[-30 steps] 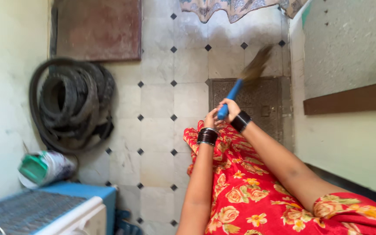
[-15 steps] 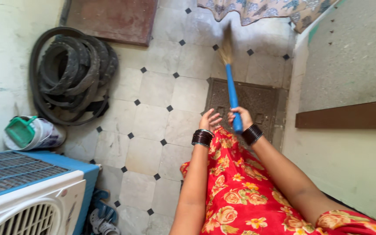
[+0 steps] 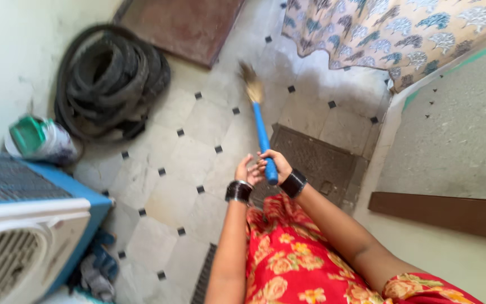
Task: The person sweeps a tiled floor using a broom, moving it across the tiles and near several floor mats and household items.
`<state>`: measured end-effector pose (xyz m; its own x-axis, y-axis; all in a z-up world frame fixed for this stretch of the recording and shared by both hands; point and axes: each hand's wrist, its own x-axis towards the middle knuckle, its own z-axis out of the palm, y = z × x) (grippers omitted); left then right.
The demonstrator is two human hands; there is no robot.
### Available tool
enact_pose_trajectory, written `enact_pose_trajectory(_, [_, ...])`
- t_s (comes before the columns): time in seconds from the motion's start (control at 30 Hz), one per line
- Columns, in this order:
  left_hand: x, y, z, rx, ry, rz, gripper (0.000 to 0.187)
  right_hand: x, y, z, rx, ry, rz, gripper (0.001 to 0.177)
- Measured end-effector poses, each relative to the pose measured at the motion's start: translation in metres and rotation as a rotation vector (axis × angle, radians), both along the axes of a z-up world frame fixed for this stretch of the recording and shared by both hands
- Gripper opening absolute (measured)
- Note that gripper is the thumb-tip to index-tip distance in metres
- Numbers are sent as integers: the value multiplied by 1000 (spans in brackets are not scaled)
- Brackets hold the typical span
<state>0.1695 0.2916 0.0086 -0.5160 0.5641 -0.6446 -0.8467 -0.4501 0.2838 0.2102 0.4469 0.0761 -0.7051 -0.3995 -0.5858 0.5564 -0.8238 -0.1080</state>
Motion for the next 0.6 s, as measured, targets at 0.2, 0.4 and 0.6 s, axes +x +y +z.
enact_pose_trajectory(0.2, [22, 13, 0, -67, -90, 149, 61, 23, 4, 21, 178, 57, 486, 19])
enact_pose_trajectory(0.4, [35, 26, -24, -319, -168, 375, 61, -4, 37, 1, -275, -118, 629, 15])
enact_pose_trajectory(0.6, [56, 69, -44, -592, -370, 660, 42, -7, 51, -76, -429, -249, 752, 12])
